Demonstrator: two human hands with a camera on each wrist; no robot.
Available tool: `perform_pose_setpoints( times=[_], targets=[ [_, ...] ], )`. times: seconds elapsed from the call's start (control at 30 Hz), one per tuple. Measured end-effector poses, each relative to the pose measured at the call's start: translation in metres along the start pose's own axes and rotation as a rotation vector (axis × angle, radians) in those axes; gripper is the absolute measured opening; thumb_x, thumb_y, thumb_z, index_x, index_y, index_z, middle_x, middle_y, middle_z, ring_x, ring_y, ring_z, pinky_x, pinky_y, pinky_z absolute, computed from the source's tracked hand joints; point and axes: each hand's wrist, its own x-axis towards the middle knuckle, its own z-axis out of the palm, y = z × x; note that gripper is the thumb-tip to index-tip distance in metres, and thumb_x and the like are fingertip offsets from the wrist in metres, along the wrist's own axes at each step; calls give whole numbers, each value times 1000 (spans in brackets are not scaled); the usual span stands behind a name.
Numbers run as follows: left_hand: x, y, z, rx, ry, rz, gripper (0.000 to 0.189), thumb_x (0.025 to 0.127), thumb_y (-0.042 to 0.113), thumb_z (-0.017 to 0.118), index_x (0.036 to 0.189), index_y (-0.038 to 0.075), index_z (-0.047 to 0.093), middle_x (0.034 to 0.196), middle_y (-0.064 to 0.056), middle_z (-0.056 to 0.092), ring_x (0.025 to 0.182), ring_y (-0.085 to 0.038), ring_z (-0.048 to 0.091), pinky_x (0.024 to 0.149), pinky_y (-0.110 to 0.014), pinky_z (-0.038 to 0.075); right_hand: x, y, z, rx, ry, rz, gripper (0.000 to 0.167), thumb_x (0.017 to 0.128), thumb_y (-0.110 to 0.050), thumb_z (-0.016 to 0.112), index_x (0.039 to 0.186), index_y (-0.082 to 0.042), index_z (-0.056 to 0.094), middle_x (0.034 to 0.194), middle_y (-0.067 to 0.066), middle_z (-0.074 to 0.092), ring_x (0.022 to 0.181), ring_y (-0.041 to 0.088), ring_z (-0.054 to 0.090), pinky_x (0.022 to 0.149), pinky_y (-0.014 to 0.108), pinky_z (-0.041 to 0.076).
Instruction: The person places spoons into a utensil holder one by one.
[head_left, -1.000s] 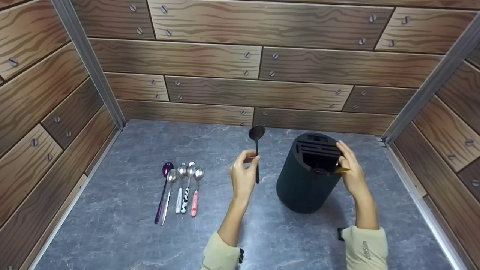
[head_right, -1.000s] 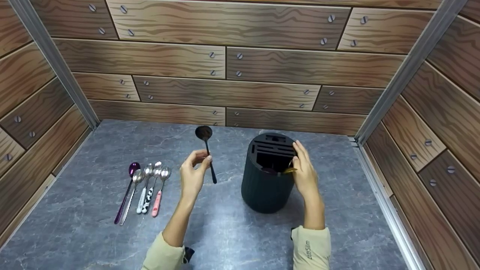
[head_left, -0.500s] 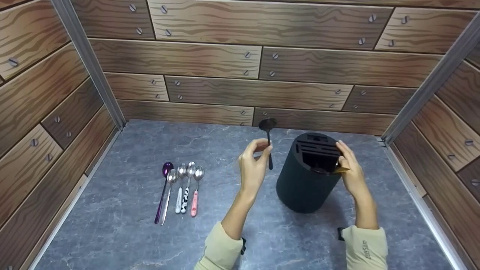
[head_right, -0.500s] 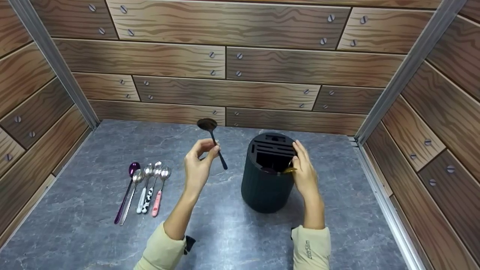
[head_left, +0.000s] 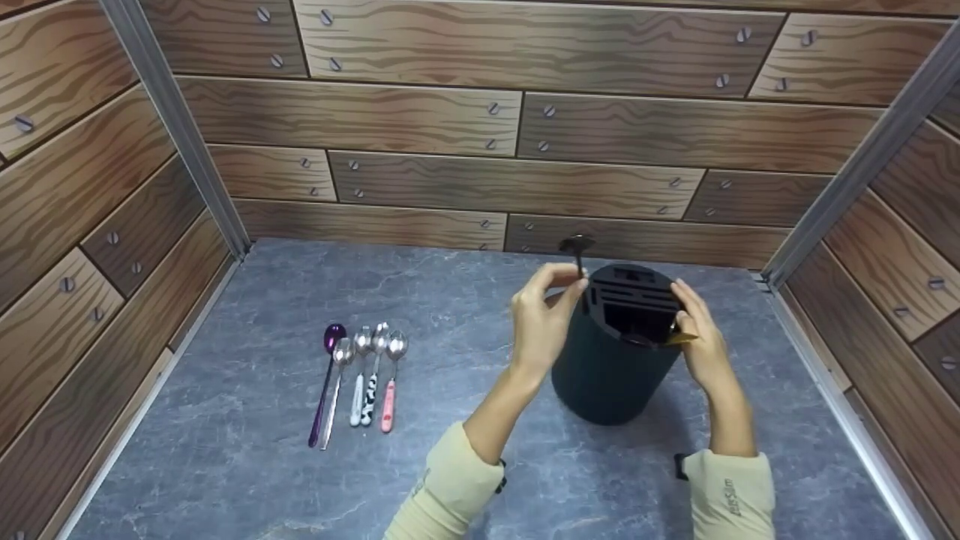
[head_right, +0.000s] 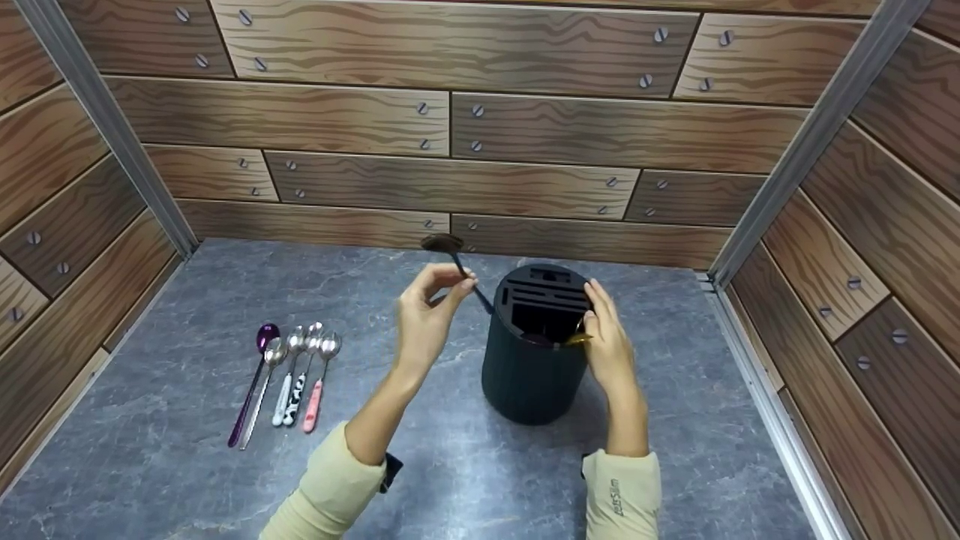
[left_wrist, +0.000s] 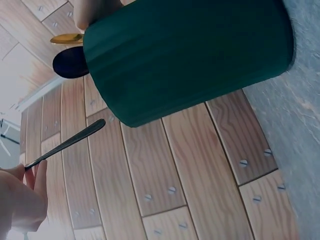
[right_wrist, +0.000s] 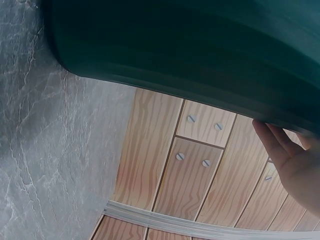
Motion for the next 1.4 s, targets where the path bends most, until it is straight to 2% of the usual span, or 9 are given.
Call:
perform_pose_setpoints(
  times=[0.37, 0.47, 0.6, 0.7, 0.8, 0.9, 1.07, 1.23, 1.4],
  targets=[
    [0, -3, 26, -30, -32, -30, 7, 82, 3, 66, 87, -1, 62, 84, -8, 67, 76, -7, 61, 69, -25, 52, 1, 0, 1, -12, 16, -9, 41, 97, -12, 32, 136, 1, 40, 144, 13, 32, 130, 29, 26, 102, 49, 22],
    [-2, -7, 34, -73, -36, -61, 7, 81, 2, 67, 86, -1, 62, 84, -9, 67, 73, -6, 60, 68, -26, 52, 0, 0, 1, -15, 18, -8, 41, 97, -12, 31, 136, 1, 40, 143, 14, 32, 130, 31, 26, 101, 51, 22],
    [-8, -12, 43, -137, -45, -143, 9, 80, 2, 68, 85, -2, 62, 84, -10, 67, 72, -6, 61, 68, -27, 52, -1, 1, 1, -17, 19, -2, 41, 98, -12, 31, 136, 1, 39, 144, 14, 32, 130, 31, 26, 101, 52, 22],
    [-13, -15, 49, -134, -70, -172, 9, 80, 2, 68, 84, -2, 61, 83, -11, 68, 74, -6, 63, 68, -26, 52, -2, 1, 1, -19, 22, -5, 41, 98, -14, 31, 136, 0, 40, 144, 13, 32, 129, 31, 26, 100, 52, 22],
    [-15, -4, 48, -65, -119, -159, 8, 79, -1, 67, 82, -4, 60, 82, -12, 68, 75, -7, 63, 68, -22, 51, -2, 1, 2, -20, 24, -10, 41, 98, -14, 31, 136, 0, 41, 144, 12, 33, 129, 30, 27, 100, 52, 23],
    [-17, -5, 49, 44, -182, -143, 8, 80, 4, 67, 82, -3, 62, 83, -9, 68, 77, -5, 63, 69, -17, 50, -1, 1, 1, -10, 16, -16, 42, 99, -16, 31, 136, 1, 40, 144, 12, 32, 129, 31, 26, 100, 53, 22],
    [-22, -19, 52, 220, -285, -70, 14, 81, 18, 66, 84, 4, 69, 84, 0, 69, 81, 5, 60, 71, -10, 45, -1, 0, 0, -5, 9, -10, 44, 100, -20, 29, 136, 3, 38, 145, 12, 30, 130, 32, 24, 100, 56, 20],
    [-25, -21, 50, 410, -368, 3, 14, 82, 21, 67, 87, 10, 73, 86, 5, 69, 86, 2, 59, 76, -10, 42, 0, 1, 0, -3, 23, -25, 42, 99, -17, 31, 136, 1, 40, 144, 13, 32, 130, 30, 26, 101, 54, 21],
    [-26, -23, 46, 484, -386, 10, 11, 81, 15, 69, 89, 10, 75, 91, 0, 69, 91, -4, 60, 81, -13, 42, -1, 0, 1, 0, 29, -27, 41, 99, -14, 32, 136, 1, 40, 143, 14, 32, 130, 30, 26, 102, 50, 22]
  ],
)
